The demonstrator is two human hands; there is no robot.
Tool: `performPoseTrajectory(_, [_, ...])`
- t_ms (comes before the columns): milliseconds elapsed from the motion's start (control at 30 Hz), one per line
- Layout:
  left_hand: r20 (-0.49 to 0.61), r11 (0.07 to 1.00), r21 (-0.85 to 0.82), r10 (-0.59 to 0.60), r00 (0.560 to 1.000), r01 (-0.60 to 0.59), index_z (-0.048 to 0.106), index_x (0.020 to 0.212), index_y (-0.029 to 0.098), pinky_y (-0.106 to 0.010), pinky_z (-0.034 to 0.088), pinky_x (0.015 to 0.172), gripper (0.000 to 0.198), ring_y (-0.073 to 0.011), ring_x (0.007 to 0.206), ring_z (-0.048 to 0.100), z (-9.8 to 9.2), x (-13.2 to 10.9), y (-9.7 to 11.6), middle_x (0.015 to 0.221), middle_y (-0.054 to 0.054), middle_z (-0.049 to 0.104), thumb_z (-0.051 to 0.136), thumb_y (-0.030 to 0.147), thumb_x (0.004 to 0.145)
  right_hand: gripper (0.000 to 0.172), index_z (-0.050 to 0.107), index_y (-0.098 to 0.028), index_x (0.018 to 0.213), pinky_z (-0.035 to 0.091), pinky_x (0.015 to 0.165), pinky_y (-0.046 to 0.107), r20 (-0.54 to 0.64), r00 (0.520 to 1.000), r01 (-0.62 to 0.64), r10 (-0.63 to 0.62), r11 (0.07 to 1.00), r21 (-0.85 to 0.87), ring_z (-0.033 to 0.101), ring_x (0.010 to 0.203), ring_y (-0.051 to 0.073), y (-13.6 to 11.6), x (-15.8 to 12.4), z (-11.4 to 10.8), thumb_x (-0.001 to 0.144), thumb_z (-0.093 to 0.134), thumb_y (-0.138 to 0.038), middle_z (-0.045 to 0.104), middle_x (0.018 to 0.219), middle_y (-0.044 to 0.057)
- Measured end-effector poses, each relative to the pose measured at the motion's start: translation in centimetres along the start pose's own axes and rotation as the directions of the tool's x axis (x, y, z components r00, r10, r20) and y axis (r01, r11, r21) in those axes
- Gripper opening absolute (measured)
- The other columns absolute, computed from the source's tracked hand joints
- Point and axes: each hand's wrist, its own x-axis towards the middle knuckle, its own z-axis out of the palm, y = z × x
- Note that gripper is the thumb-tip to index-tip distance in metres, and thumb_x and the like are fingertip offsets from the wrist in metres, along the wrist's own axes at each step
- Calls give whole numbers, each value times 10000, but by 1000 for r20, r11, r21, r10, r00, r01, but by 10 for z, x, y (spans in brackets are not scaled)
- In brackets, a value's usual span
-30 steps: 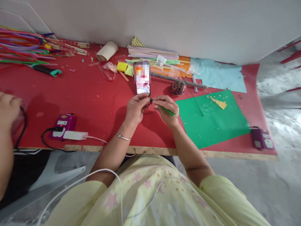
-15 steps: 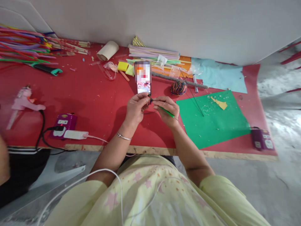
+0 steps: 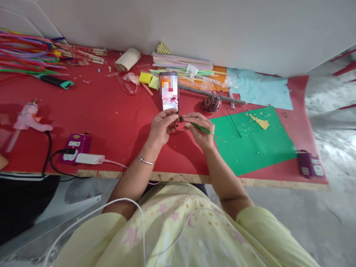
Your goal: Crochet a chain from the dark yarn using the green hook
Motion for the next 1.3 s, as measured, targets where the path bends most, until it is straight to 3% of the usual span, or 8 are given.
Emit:
performPoseTrajectory(367, [-18,992,63,115,993,-114,773,949,200,-194,371,434,347,-57,486,524,1,0,-3,698,22,687,879,257,623,202,834,-348,1098,666,835,332,19,1000,24,-23,999,-24,751,972,177,0,0,1,906,789,-304,760,1105,47])
performPoseTrajectory(633, [-86,959,99,274,958,-265,745,899,199,-184,370,447,326,-52,483,520,2,5,-11,661,37,673,900,284,625,170,844,-321,1054,662,854,359,16,1000,26,-25,995,-92,743,983,200,-3,1,3,909,778,-382,766,1066,61])
performPoseTrajectory(767, [-107,953,108,294,950,-283,739,878,197,-184,381,453,280,-56,496,537,2,7,-15,672,31,679,886,269,651,174,843,-332,1064,668,859,361,1,1000,27,-27,996,-80,751,992,206,-2,-1,5,906,783,-375,772,1088,58])
performPoseTrajectory(967, [-119,938,115,339,933,-326,734,840,198,-180,389,448,281,-52,480,528,3,7,-15,651,33,681,907,303,645,171,846,-322,1057,679,837,359,-11,996,-88,88,996,35,766,1014,211,-2,-1,6,908,781,-374,785,1093,60])
performPoseTrajectory(1100, [-102,954,106,290,952,-280,741,846,198,-182,404,441,325,-63,492,552,2,6,-13,650,25,687,932,343,627,172,849,-307,1020,688,747,324,-50,983,-172,179,979,113,762,1012,211,-2,0,7,888,798,-404,796,1054,54])
performPoseTrajectory(1300, [-59,971,127,210,976,-201,752,897,192,-188,410,428,373,-68,494,563,2,3,-9,693,6,716,931,373,624,177,849,-309,1010,694,681,298,-68,978,-183,196,969,165,759,959,190,-5,2,7,867,817,-409,788,1038,39])
